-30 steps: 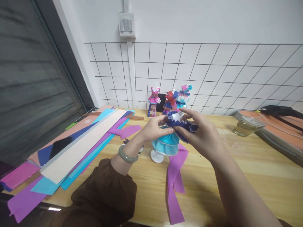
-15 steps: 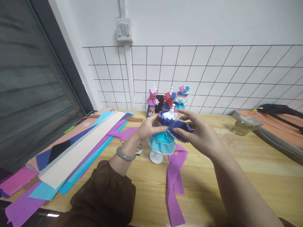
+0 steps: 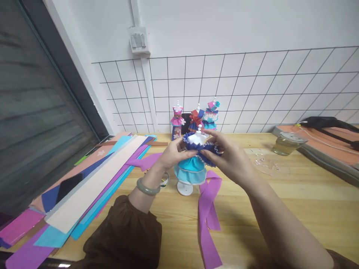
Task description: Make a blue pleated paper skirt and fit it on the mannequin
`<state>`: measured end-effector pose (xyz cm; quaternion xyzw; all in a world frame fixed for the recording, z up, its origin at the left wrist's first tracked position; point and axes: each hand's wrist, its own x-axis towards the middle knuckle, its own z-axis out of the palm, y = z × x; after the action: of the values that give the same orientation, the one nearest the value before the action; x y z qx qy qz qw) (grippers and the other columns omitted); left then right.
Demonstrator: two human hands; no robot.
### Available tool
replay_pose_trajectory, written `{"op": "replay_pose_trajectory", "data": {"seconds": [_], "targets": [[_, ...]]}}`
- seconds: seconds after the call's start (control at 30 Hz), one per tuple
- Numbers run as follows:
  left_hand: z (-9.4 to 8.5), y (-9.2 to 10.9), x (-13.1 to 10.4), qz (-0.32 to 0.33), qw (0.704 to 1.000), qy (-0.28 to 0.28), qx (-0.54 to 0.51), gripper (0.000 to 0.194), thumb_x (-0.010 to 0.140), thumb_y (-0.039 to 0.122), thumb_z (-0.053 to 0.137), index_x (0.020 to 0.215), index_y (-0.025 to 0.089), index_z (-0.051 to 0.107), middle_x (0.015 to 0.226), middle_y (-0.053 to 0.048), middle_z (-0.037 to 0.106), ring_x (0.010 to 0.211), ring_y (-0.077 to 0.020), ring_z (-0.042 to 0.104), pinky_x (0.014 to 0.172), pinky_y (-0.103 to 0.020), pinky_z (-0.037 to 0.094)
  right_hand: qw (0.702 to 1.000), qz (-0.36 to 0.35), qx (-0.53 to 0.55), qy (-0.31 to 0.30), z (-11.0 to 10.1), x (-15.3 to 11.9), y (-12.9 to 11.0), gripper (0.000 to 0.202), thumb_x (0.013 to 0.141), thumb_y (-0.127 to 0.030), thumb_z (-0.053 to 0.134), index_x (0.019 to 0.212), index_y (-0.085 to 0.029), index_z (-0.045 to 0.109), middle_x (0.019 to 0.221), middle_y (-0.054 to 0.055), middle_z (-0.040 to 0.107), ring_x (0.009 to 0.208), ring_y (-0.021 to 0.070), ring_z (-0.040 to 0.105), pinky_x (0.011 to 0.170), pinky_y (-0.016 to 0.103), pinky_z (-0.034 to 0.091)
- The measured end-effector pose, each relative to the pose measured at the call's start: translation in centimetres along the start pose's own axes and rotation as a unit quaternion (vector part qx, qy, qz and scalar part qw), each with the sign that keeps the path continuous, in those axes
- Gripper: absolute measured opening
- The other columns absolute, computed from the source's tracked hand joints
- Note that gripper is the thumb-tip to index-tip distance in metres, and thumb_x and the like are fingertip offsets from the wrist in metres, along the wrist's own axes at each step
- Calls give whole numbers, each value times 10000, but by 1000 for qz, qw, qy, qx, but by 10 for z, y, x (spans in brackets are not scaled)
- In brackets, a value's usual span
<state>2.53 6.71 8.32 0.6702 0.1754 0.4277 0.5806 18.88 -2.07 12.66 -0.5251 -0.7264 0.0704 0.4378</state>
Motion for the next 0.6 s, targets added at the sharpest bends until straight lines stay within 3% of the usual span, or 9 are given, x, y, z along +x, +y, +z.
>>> {"op": "replay_pose_trajectory", "data": {"seconds": [0.17, 0.37, 0.6], "targets": [[-1, -3, -1, -3, 1000, 7, 6, 496, 623, 269, 766, 1070, 143, 590, 1099, -107, 647, 986, -221, 604, 834, -330, 476, 999, -19, -37, 14, 2, 1, 2, 475, 776, -246, 582, 1240, -209, 488, 972, 84, 655, 828, 226, 624, 699, 367, 499], [-2, -5, -1, 15, 998, 13, 56, 456, 656, 267, 742, 1071, 143, 598, 1107, -101, 644, 1028, -222, 584, 884, -339, 449, 997, -40, -57, 18, 4, 1, 3, 485, 776, -198, 571, 1252, -180, 481, 1022, 99, 654, 874, 231, 623, 714, 355, 496], [-2, -7, 0, 30, 999, 5, 39, 478, 658, 245, 740, 1098, 150, 581, 1157, -104, 623, 1083, -244, 559, 911, -354, 436, 996, -52, -67, 17, 3, 1, 3, 509, 774, -171, 576, 1270, -163, 463, 1041, 109, 650, 891, 237, 625, 732, 361, 497]]}}
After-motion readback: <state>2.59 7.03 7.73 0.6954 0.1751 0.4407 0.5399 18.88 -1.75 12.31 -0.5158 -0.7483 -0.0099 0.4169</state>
